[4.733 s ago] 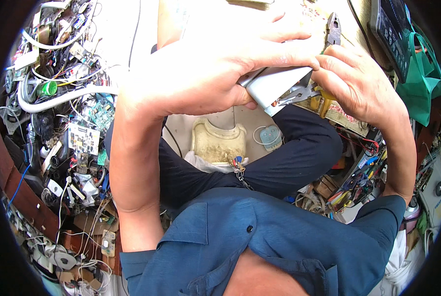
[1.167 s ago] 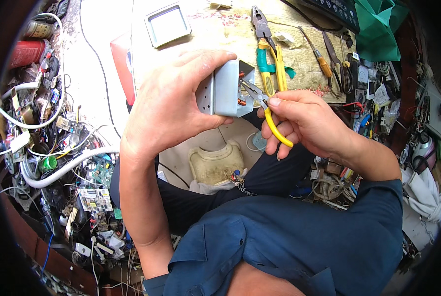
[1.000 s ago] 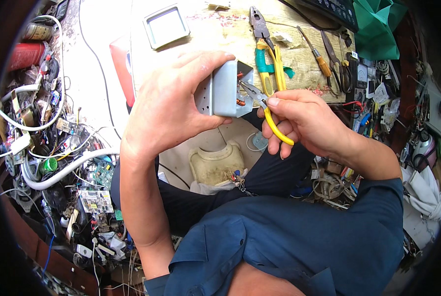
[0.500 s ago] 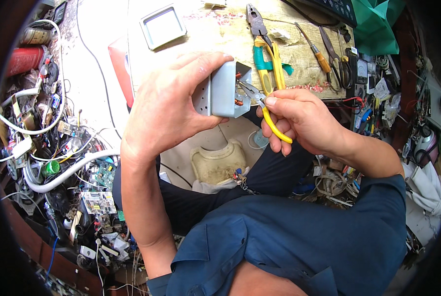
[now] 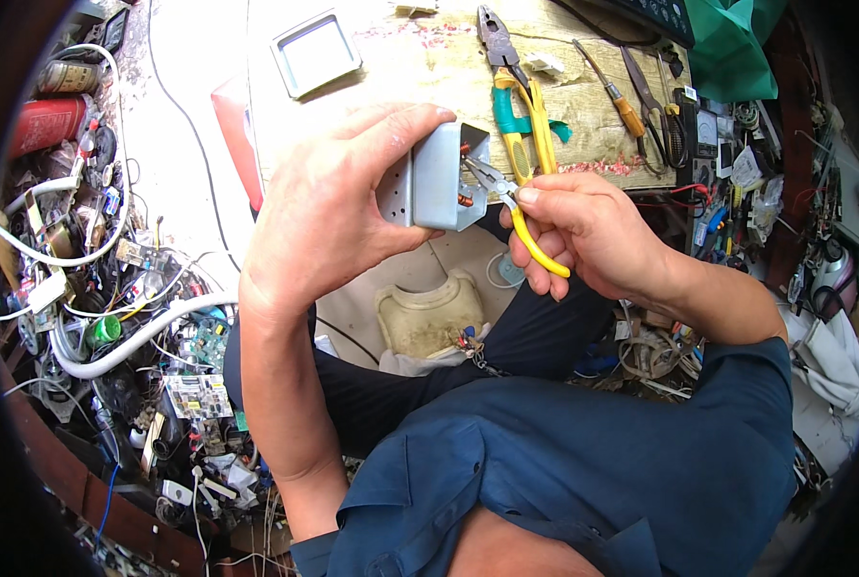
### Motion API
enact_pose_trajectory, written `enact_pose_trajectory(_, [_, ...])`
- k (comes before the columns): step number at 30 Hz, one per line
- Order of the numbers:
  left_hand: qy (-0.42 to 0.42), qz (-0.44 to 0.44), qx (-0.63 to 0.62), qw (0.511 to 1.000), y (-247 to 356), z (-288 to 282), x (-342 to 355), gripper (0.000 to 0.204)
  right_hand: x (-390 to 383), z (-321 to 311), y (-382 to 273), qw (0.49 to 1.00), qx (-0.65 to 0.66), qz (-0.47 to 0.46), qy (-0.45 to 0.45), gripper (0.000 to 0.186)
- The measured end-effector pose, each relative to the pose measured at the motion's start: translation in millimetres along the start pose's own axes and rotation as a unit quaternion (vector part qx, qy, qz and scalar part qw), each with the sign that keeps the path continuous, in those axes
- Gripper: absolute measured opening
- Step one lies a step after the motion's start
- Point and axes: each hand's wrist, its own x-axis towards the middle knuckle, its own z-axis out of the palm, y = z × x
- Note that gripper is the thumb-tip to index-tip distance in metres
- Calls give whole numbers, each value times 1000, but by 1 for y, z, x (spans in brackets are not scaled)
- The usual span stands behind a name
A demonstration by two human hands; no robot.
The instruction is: The person is repairing a small electronic device, possibly a power adapter, by manipulating internal components with pliers and other tools. They adjust wires and parts inside the device's casing.
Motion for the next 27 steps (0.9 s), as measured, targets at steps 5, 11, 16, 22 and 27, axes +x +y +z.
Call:
enact_pose_trajectory(5, [-4, 1, 3, 1000, 1, 0, 1, 80, 0, -3, 4, 1000, 17, -8, -12, 35])
enact_pose_trajectory(11, [-7, -9, 5, 1000, 0, 0, -1, 80, 2, -12, 10, 996, 81, -13, -45, 35])
enact_pose_trajectory(16, [0, -1, -13, 1000, -3, -3, -1, 84, -12, -8, 1, 997, -3, -22, -70, 38])
enact_pose_trajectory(22, [15, -40, -13, 999, -3, -8, 0, 94, -22, -19, 8, 985, -147, -87, -36, 36])
enact_pose_trajectory(27, [25, -53, -25, 998, -2, -9, 2, 97, -26, -29, 20, 915, -335, -221, 40, 38])
